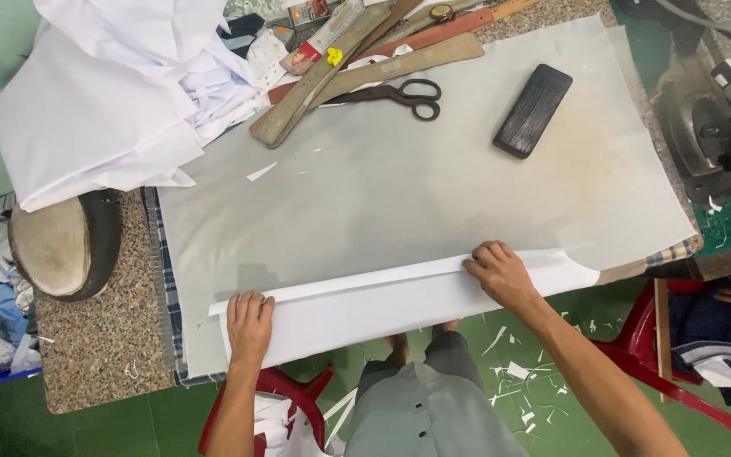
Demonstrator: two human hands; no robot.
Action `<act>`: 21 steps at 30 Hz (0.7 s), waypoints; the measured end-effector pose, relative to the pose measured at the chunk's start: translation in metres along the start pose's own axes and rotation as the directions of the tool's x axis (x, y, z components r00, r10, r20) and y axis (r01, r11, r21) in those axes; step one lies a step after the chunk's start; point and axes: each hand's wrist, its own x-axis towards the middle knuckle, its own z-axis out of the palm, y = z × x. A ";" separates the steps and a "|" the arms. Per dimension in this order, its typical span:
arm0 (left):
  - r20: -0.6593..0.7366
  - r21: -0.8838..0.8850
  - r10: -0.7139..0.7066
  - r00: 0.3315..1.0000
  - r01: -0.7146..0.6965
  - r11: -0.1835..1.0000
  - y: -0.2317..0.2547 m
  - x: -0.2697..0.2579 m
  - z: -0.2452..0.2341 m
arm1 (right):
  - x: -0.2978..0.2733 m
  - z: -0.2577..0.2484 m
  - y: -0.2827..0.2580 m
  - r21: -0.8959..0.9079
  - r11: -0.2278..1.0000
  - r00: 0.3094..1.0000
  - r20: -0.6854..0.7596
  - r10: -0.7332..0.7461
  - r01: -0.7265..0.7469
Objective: The person irons a long white fabric strip on a worktable, then flips it to iron the other side. They use a steam iron and a black pressing block to smooth the material. Finally, they trim the edge of the fabric with scissors.
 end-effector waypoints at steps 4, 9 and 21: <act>-0.020 0.012 -0.063 0.998 0.063 0.998 0.001 -0.017 0.002 | -0.017 -0.016 0.013 -0.018 0.999 0.998 0.045 -0.032 0.033; -0.021 0.024 -0.185 0.982 0.186 0.982 0.009 -0.015 -0.012 | -0.031 -0.022 0.041 0.033 0.986 0.982 0.093 -0.163 0.161; 0.040 -0.130 -0.207 0.978 0.210 0.969 0.253 0.130 -0.033 | -0.033 -0.012 0.096 0.219 0.907 0.897 0.183 -0.402 0.361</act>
